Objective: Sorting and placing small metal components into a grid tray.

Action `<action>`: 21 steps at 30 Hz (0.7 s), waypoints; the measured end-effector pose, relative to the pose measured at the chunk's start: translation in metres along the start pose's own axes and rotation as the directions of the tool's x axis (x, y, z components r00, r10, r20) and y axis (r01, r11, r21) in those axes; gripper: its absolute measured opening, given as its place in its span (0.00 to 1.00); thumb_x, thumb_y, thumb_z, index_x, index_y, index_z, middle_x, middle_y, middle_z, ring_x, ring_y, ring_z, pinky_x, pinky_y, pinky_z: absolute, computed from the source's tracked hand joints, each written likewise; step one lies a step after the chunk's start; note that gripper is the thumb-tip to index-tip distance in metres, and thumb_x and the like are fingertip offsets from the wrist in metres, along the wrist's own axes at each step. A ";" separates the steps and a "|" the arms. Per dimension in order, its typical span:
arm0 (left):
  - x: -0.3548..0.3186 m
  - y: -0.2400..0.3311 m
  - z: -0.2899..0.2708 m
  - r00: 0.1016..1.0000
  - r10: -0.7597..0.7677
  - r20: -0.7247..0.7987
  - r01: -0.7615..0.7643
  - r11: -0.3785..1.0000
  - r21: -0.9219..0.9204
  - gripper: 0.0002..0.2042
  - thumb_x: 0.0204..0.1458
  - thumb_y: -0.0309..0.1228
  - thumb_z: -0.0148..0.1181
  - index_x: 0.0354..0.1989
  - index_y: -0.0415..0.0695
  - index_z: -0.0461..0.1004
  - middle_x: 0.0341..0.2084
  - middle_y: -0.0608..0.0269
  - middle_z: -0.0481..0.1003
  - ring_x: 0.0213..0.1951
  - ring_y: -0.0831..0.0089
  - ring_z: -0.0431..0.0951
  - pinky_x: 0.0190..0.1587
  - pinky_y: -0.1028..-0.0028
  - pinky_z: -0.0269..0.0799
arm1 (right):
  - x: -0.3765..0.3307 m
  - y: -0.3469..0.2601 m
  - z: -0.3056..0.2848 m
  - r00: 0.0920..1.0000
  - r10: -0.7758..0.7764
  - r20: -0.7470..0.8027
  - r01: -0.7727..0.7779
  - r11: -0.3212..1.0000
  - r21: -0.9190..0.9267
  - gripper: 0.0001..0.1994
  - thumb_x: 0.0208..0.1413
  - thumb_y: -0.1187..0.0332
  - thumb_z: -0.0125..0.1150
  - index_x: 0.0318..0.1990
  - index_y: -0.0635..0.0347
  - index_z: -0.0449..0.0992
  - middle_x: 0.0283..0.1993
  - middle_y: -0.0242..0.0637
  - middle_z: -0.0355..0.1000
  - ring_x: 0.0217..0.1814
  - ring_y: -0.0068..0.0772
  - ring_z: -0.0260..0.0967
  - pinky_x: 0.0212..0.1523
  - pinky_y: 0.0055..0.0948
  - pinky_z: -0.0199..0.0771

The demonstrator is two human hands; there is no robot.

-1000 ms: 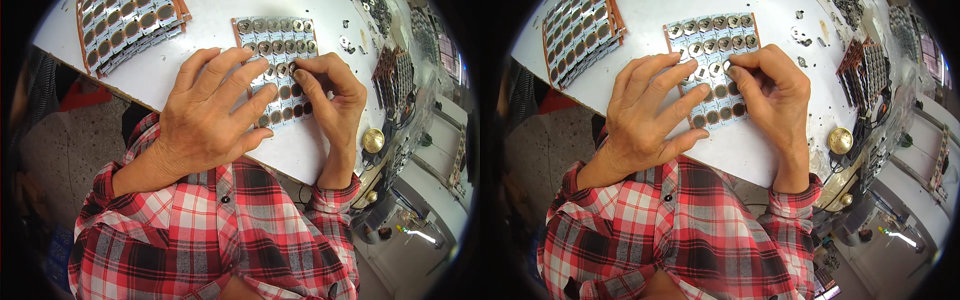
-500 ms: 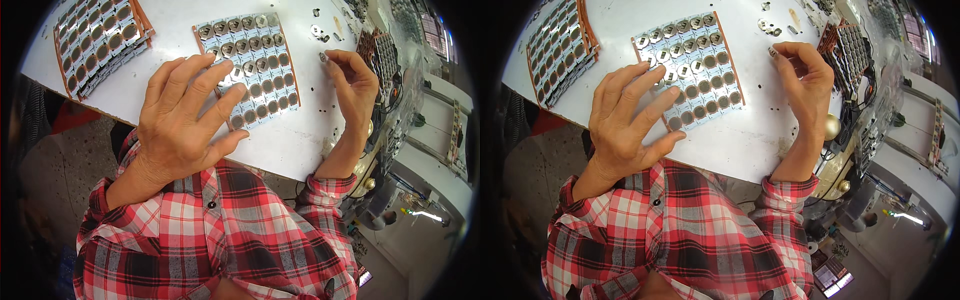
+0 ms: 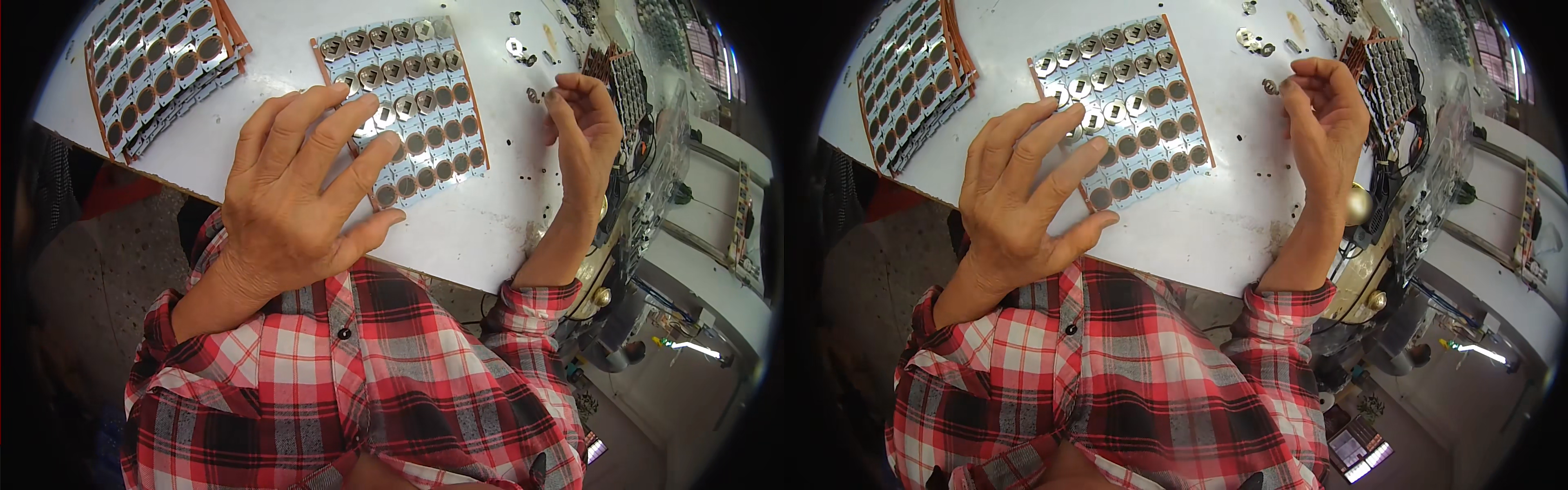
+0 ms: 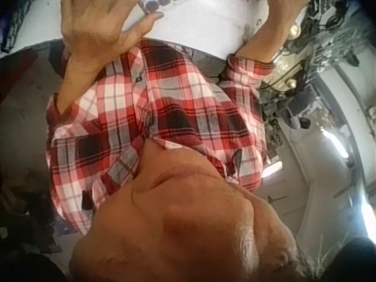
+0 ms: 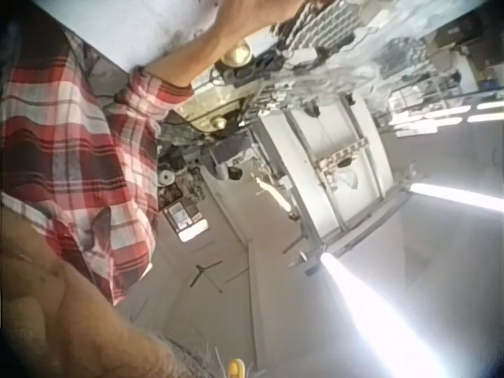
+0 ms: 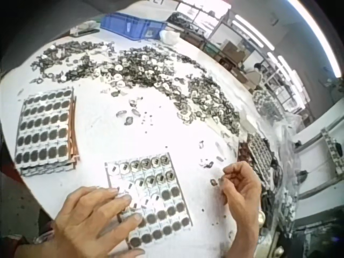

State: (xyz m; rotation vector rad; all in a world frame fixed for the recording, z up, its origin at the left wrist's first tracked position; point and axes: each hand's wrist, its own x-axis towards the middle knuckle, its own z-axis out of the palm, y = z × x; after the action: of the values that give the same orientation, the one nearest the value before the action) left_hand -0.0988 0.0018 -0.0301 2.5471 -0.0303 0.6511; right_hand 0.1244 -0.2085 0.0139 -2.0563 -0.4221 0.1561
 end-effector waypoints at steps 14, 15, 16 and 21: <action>0.000 -0.002 0.001 1.000 0.004 0.010 -0.004 1.000 0.013 0.29 0.37 0.45 0.76 0.51 0.48 0.83 0.56 0.56 0.78 0.61 0.53 0.73 0.60 0.51 0.69 | -0.008 -0.007 0.008 0.984 -0.154 0.084 0.176 0.874 -0.453 0.09 0.66 0.68 0.61 0.43 0.66 0.79 0.30 0.28 0.74 0.27 0.16 0.65 0.30 0.18 0.65; 0.000 -0.001 0.002 1.000 0.004 0.007 -0.004 1.000 0.012 0.29 0.38 0.46 0.76 0.51 0.48 0.83 0.56 0.55 0.78 0.61 0.53 0.74 0.60 0.51 0.69 | -0.011 -0.011 0.010 0.990 -0.077 0.116 0.101 0.970 -0.222 0.09 0.67 0.67 0.60 0.44 0.66 0.79 0.31 0.30 0.75 0.27 0.17 0.67 0.28 0.18 0.66; -0.001 -0.001 0.002 1.000 0.005 0.004 -0.005 1.000 0.010 0.29 0.38 0.47 0.75 0.51 0.48 0.83 0.56 0.55 0.78 0.61 0.53 0.74 0.60 0.51 0.69 | -0.014 -0.015 0.013 0.987 -0.007 0.163 0.004 1.000 0.018 0.10 0.67 0.67 0.59 0.45 0.66 0.78 0.32 0.33 0.75 0.27 0.18 0.69 0.27 0.18 0.66; 0.000 -0.001 0.002 1.000 0.008 -0.001 -0.008 1.000 0.027 0.28 0.39 0.48 0.75 0.50 0.49 0.83 0.56 0.55 0.78 0.61 0.53 0.74 0.60 0.50 0.69 | -0.013 -0.010 0.021 0.980 0.068 0.184 -0.057 0.996 -0.065 0.07 0.65 0.70 0.63 0.45 0.64 0.81 0.35 0.31 0.76 0.26 0.14 0.69 0.21 0.15 0.62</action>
State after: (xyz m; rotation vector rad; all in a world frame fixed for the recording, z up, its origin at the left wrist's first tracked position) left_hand -0.0980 0.0021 -0.0319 2.5732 -0.0317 0.6607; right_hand 0.1037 -0.1911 0.0111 -2.1222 -0.4821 0.3807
